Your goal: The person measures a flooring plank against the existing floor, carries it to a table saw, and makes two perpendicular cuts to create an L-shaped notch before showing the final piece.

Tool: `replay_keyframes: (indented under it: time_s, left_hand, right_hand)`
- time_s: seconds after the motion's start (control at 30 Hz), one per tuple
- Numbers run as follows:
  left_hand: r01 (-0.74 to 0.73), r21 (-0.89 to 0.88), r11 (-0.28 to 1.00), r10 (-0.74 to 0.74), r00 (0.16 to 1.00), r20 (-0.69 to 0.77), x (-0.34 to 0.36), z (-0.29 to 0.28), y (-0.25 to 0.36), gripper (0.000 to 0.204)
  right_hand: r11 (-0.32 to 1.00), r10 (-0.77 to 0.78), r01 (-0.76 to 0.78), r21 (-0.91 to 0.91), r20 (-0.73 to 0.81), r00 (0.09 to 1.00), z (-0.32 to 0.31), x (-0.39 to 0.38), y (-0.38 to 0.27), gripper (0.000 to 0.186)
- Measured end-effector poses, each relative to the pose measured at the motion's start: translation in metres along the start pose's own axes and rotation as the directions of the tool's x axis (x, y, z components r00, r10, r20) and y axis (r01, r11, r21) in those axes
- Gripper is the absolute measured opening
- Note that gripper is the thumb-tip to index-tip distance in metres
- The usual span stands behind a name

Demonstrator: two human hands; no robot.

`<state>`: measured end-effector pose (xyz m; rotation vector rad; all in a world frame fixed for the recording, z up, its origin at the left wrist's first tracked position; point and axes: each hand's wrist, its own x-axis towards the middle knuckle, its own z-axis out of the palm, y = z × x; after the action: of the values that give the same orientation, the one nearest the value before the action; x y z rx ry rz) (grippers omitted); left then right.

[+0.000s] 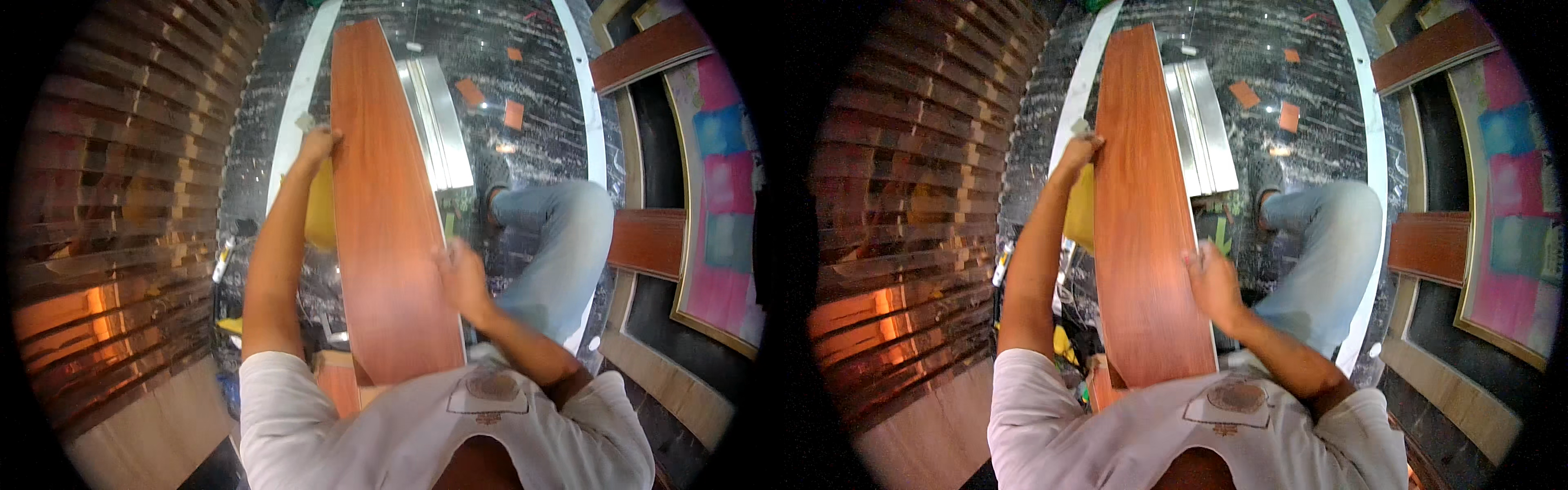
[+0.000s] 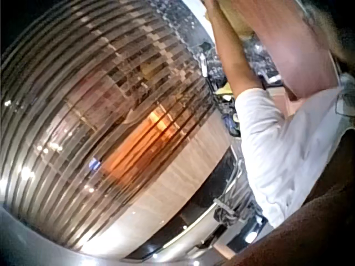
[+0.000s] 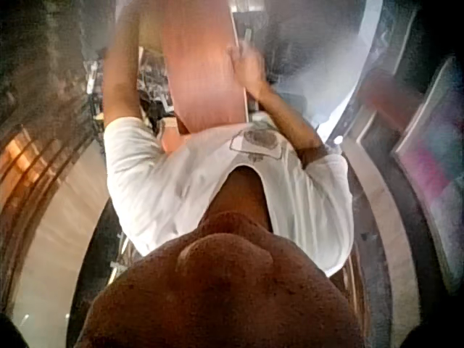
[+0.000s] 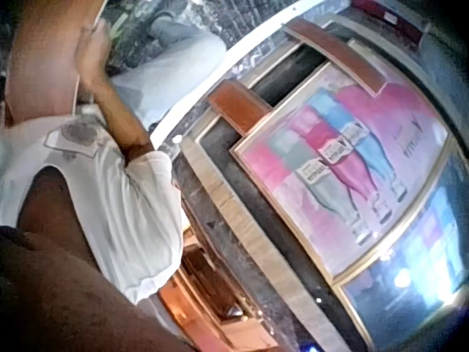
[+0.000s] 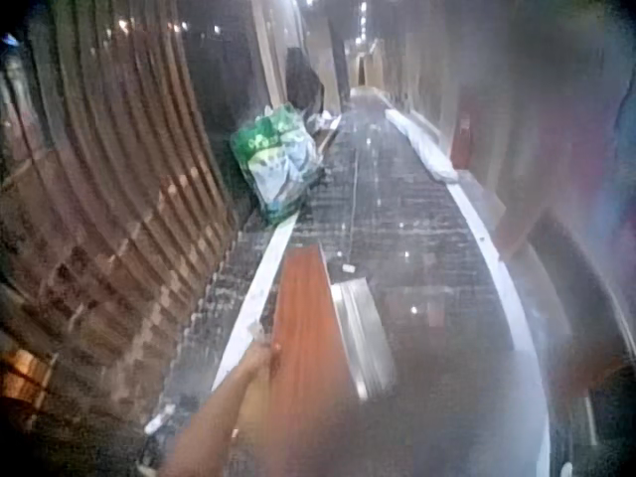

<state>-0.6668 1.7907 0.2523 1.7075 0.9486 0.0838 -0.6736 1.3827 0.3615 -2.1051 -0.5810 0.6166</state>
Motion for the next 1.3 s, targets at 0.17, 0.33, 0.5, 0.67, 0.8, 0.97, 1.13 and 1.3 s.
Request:
replay_keyframes:
  time_s: [0.17, 0.33, 0.5, 0.67, 0.8, 0.97, 1.13, 1.3]
  left_hand:
    - [-0.183, 0.306, 0.935, 0.252, 0.946, -0.205, -0.1, -0.01, -0.03, 0.04]
    - [0.158, -0.075, 0.984, -0.162, 0.986, -0.036, -0.246, 0.031, -0.01, 0.047]
    - [0.01, -0.25, 0.968, -0.036, 0.995, -0.097, -0.297, 0.073, -0.047, 0.051]
    - [-0.201, -0.092, 0.975, 0.177, 0.96, -0.218, -0.248, 0.066, -0.079, 0.049]
    - [0.074, -0.299, 0.951, -0.135, 0.973, -0.188, -0.25, 0.024, -0.017, 0.043]
    - [0.061, -0.294, 0.954, -0.135, 0.962, -0.236, -0.225, -0.025, -0.021, 0.038]
    - [0.082, -0.321, 0.944, -0.16, 0.961, -0.226, -0.212, -0.041, 0.003, 0.036]
    - [-0.027, -0.477, 0.878, -0.077, 0.978, -0.196, -0.181, -0.049, 0.028, 0.034]
  right_hand:
    - [0.997, -0.073, 0.073, -0.01, -0.005, 0.997, 0.01, 0.055, 0.009, 0.03]
    - [0.994, -0.054, 0.049, -0.101, -0.045, 0.997, 0.017, 0.107, 0.033, 0.032]
    - [0.984, -0.075, 0.063, -0.168, -0.065, 0.995, 0.04, 0.11, 0.037, 0.033]
    - [0.973, -0.036, 0.024, -0.229, -0.045, 0.998, 0.051, 0.091, 0.03, 0.029]
    - [0.986, -0.163, 0.163, 0.037, -0.005, 0.987, 0.06, 0.084, 0.0, 0.024]
    - [0.975, -0.175, 0.169, 0.147, 0.027, 0.984, 0.095, 0.098, -0.029, 0.026]
    - [0.987, -0.144, 0.135, 0.087, 0.111, 0.983, 0.078, 0.133, -0.033, 0.021]
    - [0.966, 0.028, -0.12, -0.228, -0.371, 0.928, 0.023, 0.229, 0.095, 0.04]
